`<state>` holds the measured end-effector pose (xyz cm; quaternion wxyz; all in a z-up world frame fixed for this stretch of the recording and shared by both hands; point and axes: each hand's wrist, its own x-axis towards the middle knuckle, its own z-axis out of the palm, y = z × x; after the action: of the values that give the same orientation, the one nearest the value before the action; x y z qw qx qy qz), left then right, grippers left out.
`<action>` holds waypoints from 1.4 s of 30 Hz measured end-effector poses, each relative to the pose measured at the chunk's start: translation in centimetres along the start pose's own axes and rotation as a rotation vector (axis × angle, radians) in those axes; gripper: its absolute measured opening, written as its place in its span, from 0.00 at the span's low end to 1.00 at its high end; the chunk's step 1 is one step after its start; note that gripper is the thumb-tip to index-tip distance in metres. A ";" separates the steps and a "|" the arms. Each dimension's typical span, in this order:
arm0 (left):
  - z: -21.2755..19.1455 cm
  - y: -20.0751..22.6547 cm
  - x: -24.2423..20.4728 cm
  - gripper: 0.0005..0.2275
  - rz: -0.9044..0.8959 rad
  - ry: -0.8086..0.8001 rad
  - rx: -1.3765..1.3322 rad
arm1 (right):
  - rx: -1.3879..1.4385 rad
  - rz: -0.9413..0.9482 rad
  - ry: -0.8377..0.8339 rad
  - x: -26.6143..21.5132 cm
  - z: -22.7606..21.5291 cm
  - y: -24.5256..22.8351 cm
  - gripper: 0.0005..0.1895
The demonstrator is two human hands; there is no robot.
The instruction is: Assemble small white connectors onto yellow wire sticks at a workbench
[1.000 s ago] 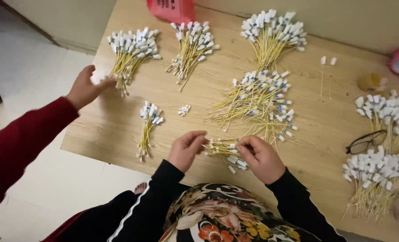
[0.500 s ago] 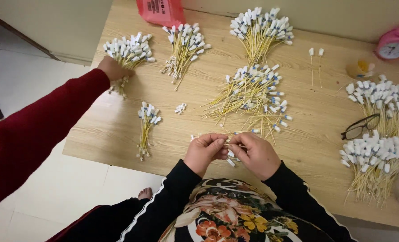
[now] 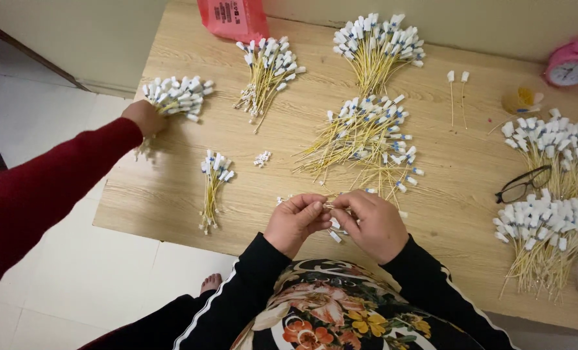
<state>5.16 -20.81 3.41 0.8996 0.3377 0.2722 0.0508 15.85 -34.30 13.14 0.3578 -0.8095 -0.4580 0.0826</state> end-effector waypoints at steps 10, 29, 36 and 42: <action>-0.2 0.5 0.1 0.08 0.052 -0.004 0.006 | 0.075 0.195 -0.093 0.4 0.4 0.2 0.05; -1.8 2.4 -0.6 0.09 0.229 0.121 0.613 | -0.018 0.367 -0.251 -0.5 3.3 1.5 0.10; -14.6 4.7 0.4 0.44 0.165 0.723 1.950 | -0.037 0.389 -0.217 -1.6 4.0 3.8 0.09; -14.2 4.1 -2.4 0.37 -0.033 0.663 2.016 | -0.167 0.387 -0.209 1.4 4.5 8.4 0.14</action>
<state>-3.99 -10.10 -1.77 0.0852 0.8931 0.4248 -0.1209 20.33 -33.69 4.62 0.2179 -0.8962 -0.3338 0.1949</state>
